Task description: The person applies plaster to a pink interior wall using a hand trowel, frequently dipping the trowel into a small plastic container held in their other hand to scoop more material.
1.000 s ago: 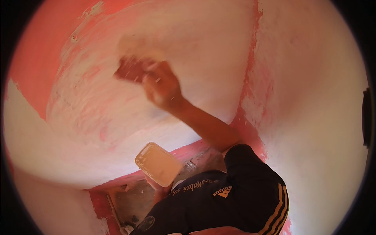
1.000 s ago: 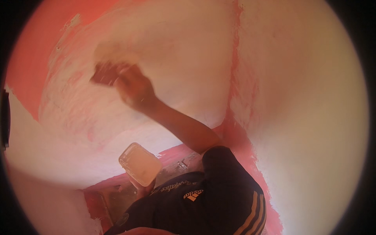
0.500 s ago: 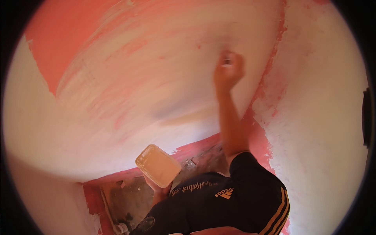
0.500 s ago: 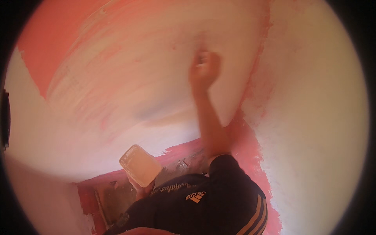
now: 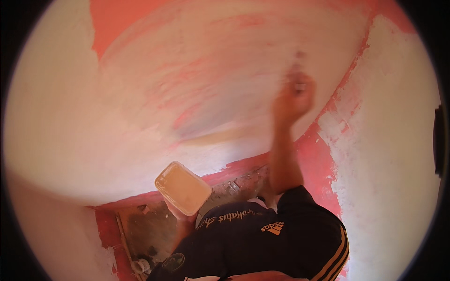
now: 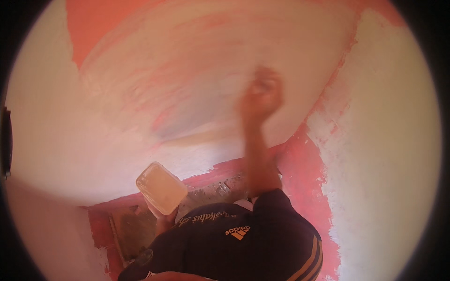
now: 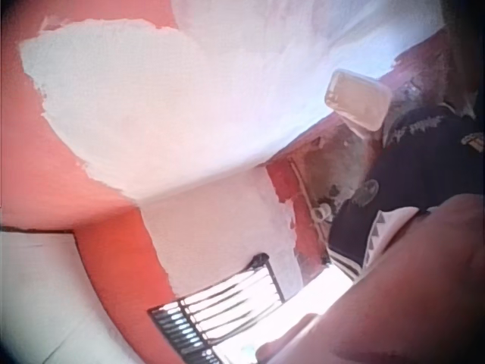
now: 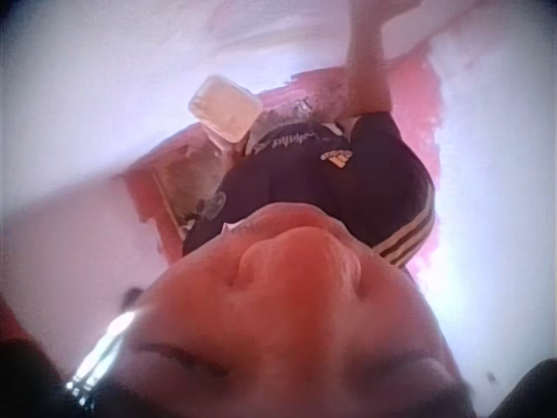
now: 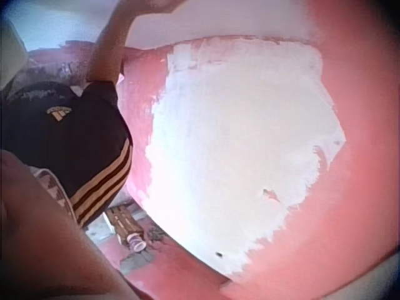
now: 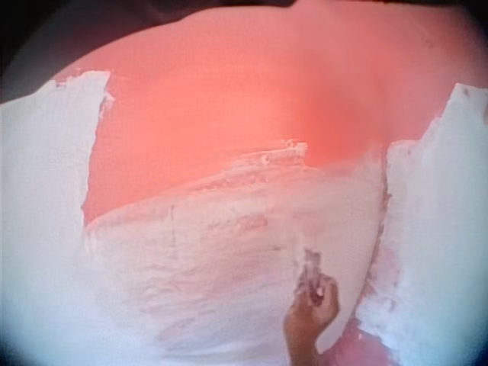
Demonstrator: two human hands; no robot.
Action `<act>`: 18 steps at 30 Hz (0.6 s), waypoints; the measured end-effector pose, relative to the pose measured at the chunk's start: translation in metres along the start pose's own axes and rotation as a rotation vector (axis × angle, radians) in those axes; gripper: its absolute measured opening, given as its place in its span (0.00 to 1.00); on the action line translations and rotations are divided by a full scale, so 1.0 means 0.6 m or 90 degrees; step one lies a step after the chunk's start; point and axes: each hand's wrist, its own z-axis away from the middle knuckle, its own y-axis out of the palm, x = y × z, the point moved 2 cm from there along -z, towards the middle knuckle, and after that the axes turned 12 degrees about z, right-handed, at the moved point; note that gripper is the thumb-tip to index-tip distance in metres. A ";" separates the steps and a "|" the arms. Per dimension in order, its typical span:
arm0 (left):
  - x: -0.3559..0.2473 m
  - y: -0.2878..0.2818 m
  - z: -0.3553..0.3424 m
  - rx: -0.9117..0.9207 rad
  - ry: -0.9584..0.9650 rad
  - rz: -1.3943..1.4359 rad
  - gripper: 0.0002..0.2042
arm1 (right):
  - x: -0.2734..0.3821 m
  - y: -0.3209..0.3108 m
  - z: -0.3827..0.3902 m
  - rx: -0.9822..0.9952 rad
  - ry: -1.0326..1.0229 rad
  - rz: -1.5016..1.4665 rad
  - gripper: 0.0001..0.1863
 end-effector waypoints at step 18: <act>-0.307 -0.107 -0.044 -0.065 0.002 0.135 0.27 | 0.222 0.283 0.505 0.295 -0.405 -0.026 0.07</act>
